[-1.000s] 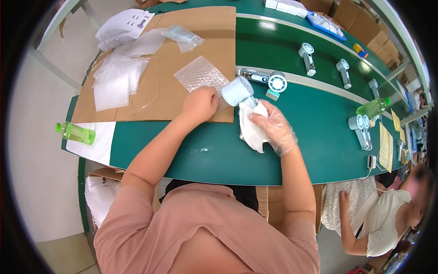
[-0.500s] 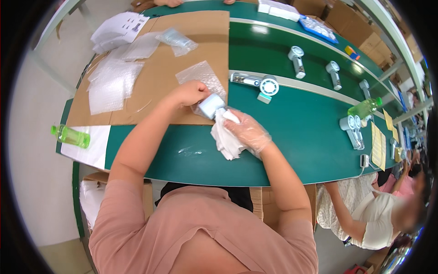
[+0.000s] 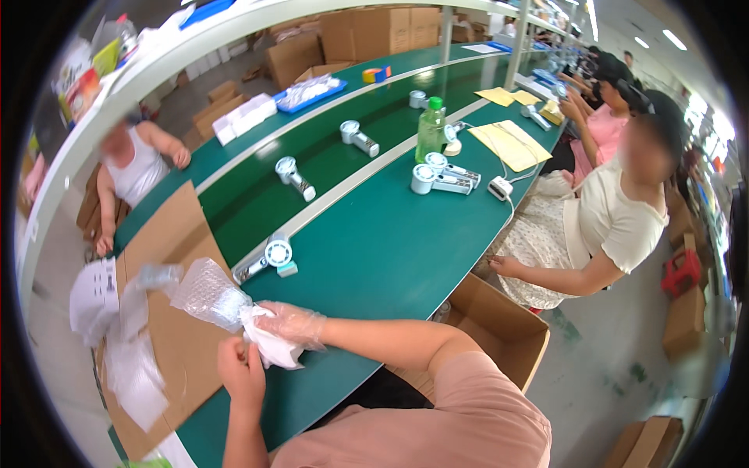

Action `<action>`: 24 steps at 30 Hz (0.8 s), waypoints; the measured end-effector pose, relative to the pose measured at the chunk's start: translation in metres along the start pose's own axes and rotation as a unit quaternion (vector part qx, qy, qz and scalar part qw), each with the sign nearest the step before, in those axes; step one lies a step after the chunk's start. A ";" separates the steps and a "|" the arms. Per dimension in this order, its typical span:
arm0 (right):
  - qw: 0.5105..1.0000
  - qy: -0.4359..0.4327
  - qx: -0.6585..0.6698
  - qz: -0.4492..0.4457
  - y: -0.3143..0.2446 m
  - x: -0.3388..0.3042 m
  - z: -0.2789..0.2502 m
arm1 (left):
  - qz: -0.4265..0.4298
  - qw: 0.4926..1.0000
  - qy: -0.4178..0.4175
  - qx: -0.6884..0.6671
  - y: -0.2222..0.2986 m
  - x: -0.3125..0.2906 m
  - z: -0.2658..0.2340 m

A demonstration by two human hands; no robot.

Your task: The person wipes small cylindrical electronic devices with a white cloth at a green assembly table. They repeatedly pick up each device, wipe its surface, and place it back down. The person also handles bubble wrap and a green spray bottle during the process.

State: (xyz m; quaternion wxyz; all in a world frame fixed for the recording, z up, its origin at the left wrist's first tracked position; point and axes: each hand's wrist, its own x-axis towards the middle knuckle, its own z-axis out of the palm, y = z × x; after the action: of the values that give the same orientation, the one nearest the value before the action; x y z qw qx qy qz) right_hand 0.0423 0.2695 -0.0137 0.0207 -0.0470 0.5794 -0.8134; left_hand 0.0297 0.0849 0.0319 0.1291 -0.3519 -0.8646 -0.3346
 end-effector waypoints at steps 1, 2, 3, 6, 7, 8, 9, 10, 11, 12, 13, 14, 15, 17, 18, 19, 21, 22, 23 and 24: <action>0.997 0.000 0.075 0.021 -0.013 -0.006 0.007 | -0.021 0.996 0.041 -0.071 -0.003 0.002 0.006; 0.990 -0.033 0.130 0.039 -0.022 -0.012 0.011 | -0.048 0.985 0.081 -0.145 -0.005 0.002 0.014; 0.991 -0.038 0.116 0.056 -0.024 -0.013 0.013 | -0.074 0.966 0.118 -0.217 -0.006 0.003 0.019; 0.993 -0.065 0.069 0.076 -0.040 -0.028 0.015 | -0.022 0.960 0.134 -0.246 -0.010 0.015 0.016; 0.992 -0.067 0.090 0.056 -0.039 -0.027 0.014 | -0.015 0.953 0.158 -0.259 -0.010 0.019 0.018; 0.991 -0.069 0.111 0.034 -0.037 -0.026 0.013 | -0.009 0.953 0.162 -0.255 -0.010 0.021 0.020; 0.989 -0.072 0.132 0.012 -0.036 -0.025 0.012 | -0.002 0.954 0.165 -0.250 -0.012 0.023 0.024; 0.987 -0.077 0.139 0.013 -0.036 -0.025 0.011 | 0.004 0.954 0.169 -0.246 -0.012 0.025 0.026; 0.986 -0.083 0.147 0.016 -0.037 -0.026 0.010 | -0.005 0.954 0.176 -0.241 -0.011 0.029 0.027; 0.984 -0.090 0.155 0.018 -0.038 -0.026 0.010 | -0.014 0.954 0.183 -0.236 -0.008 0.033 0.028; 0.984 -0.087 0.152 0.021 -0.040 -0.028 0.011 | -0.023 0.954 0.191 -0.230 -0.006 0.036 0.027; 0.985 -0.085 0.149 0.027 -0.045 -0.032 0.013 | -0.019 0.961 0.165 -0.222 -0.005 0.036 0.025; 0.985 -0.084 0.145 0.033 -0.048 -0.034 0.015 | -0.016 0.967 0.140 -0.213 -0.004 0.037 0.022; 0.987 -0.043 0.154 0.020 -0.048 -0.034 0.016 | 0.005 0.981 0.096 -0.171 0.005 0.031 0.022; 0.987 -0.020 0.158 0.017 -0.047 -0.035 0.017 | 0.022 0.987 0.075 -0.140 0.015 0.020 0.027; 0.986 -0.023 0.165 0.028 -0.042 -0.032 0.018 | 0.038 0.992 0.054 -0.109 0.020 0.013 0.030; 0.982 -0.032 0.181 0.046 -0.028 -0.023 0.017 | -0.013 0.988 0.070 -0.139 0.009 0.011 0.026; 0.989 -0.027 0.131 0.070 -0.023 -0.019 0.016 | -0.036 0.986 0.098 -0.131 -0.004 0.009 0.023; 0.988 -0.037 0.126 0.080 -0.021 -0.018 0.016 | -0.060 0.982 0.128 -0.124 -0.007 0.010 0.018; 0.987 -0.047 0.121 0.091 -0.018 -0.017 0.016 | -0.052 0.987 0.124 -0.087 -0.009 0.013 0.013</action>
State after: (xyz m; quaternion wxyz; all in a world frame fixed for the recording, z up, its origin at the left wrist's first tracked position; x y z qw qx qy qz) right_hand 0.0617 0.2618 0.0079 0.1271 -0.0296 0.4773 -0.8690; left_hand 0.0136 0.0959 0.0234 0.1864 -0.2721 -0.8268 -0.4556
